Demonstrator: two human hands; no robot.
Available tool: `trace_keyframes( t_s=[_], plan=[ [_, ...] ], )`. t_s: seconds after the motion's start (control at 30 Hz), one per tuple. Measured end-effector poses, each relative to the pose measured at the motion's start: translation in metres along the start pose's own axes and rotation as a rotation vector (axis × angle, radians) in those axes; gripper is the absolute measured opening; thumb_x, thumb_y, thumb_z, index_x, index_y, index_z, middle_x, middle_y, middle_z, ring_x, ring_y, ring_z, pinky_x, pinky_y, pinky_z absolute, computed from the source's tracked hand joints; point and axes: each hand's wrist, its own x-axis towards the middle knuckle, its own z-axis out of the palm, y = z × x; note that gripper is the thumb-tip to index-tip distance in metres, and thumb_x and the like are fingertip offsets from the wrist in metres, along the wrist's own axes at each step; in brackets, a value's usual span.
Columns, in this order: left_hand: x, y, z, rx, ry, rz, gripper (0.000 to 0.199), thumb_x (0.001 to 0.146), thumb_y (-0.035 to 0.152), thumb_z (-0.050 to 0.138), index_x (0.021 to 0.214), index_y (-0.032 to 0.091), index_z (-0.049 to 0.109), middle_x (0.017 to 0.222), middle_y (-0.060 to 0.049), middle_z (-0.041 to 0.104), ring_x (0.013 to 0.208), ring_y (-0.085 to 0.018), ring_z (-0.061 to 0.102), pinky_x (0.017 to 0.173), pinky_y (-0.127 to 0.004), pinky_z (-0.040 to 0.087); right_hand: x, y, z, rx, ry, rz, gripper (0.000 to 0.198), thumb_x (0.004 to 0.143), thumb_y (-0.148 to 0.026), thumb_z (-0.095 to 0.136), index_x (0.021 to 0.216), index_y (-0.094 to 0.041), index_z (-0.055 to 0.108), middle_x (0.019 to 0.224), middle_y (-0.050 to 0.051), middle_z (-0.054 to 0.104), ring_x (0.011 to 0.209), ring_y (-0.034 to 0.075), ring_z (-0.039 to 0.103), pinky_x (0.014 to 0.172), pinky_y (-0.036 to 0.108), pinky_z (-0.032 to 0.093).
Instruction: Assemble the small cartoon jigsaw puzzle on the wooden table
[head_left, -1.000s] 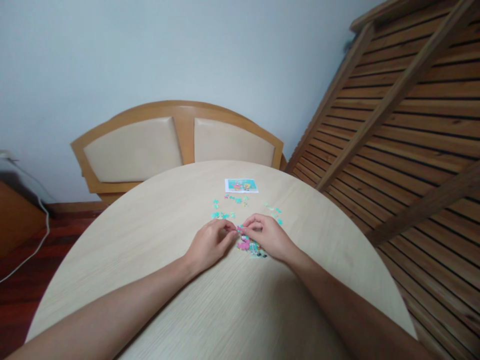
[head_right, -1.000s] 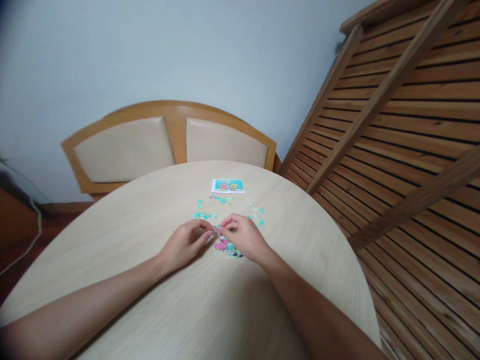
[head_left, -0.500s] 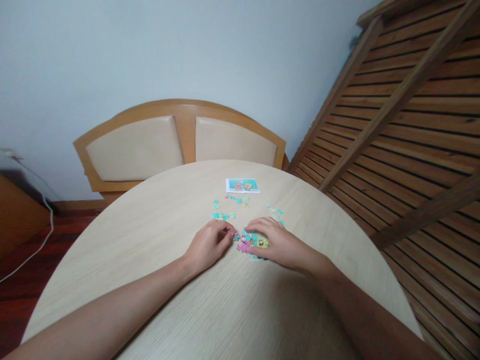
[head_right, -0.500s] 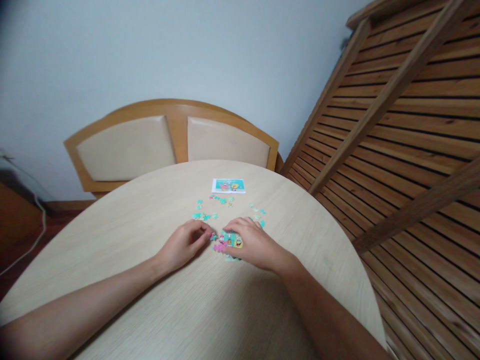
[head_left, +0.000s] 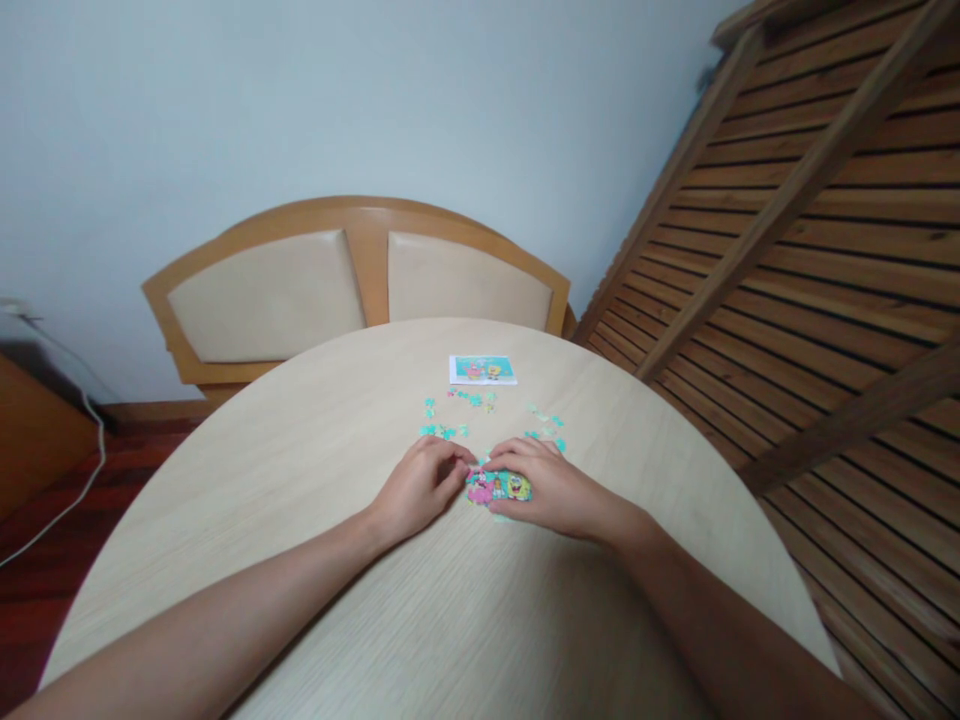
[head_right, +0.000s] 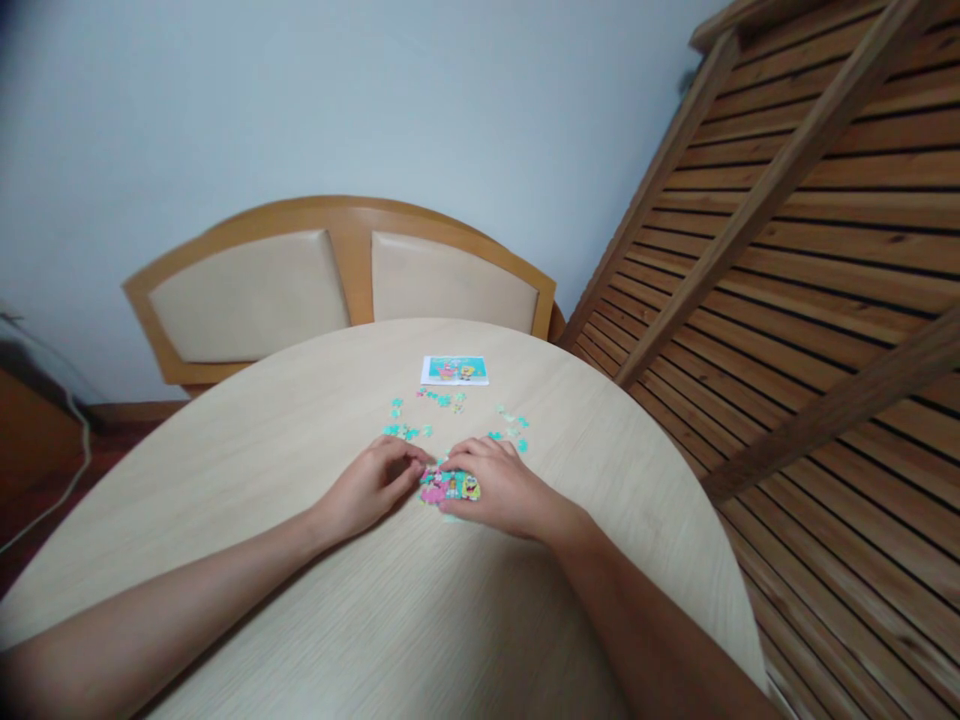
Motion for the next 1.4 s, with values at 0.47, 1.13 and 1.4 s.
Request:
trace_keyframes(
  t_s=[0.47, 1.13, 1.4],
  plan=[
    [0.005, -0.002, 0.002, 0.082, 0.007, -0.047, 0.018, 0.093, 0.024, 0.056, 0.093, 0.022, 0.074, 0.091, -0.005, 0.072, 0.097, -0.025, 0.06, 0.09, -0.039, 0.047, -0.001, 0.004, -0.001, -0.004, 0.015, -0.038, 0.037, 0.083, -0.041, 0.076, 0.118, -0.029, 0.071, 0.118, 0.007, 0.067, 0.115, 0.028, 0.057, 0.104, 0.044, 0.036],
    [0.001, 0.0, 0.001, -0.189, 0.025, -0.037, 0.016, 0.093, 0.032, 0.058, 0.095, 0.018, 0.066, 0.09, -0.005, 0.07, 0.086, -0.02, 0.064, 0.08, -0.032, 0.05, 0.019, -0.008, 0.032, 0.576, 0.31, 0.207, 0.011, 0.088, -0.031, 0.068, 0.089, -0.02, 0.071, 0.088, 0.004, 0.076, 0.083, 0.02, 0.071, 0.078, 0.032, 0.054],
    [0.001, -0.002, -0.002, -0.031, 0.028, -0.004, 0.018, 0.094, 0.026, 0.056, 0.092, 0.022, 0.074, 0.09, -0.005, 0.074, 0.094, -0.023, 0.063, 0.088, -0.036, 0.047, 0.013, -0.004, 0.024, 0.161, 0.253, 0.069, 0.006, 0.089, -0.025, 0.067, 0.089, -0.024, 0.074, 0.09, 0.003, 0.076, 0.093, 0.022, 0.067, 0.088, 0.037, 0.046]
  ],
)
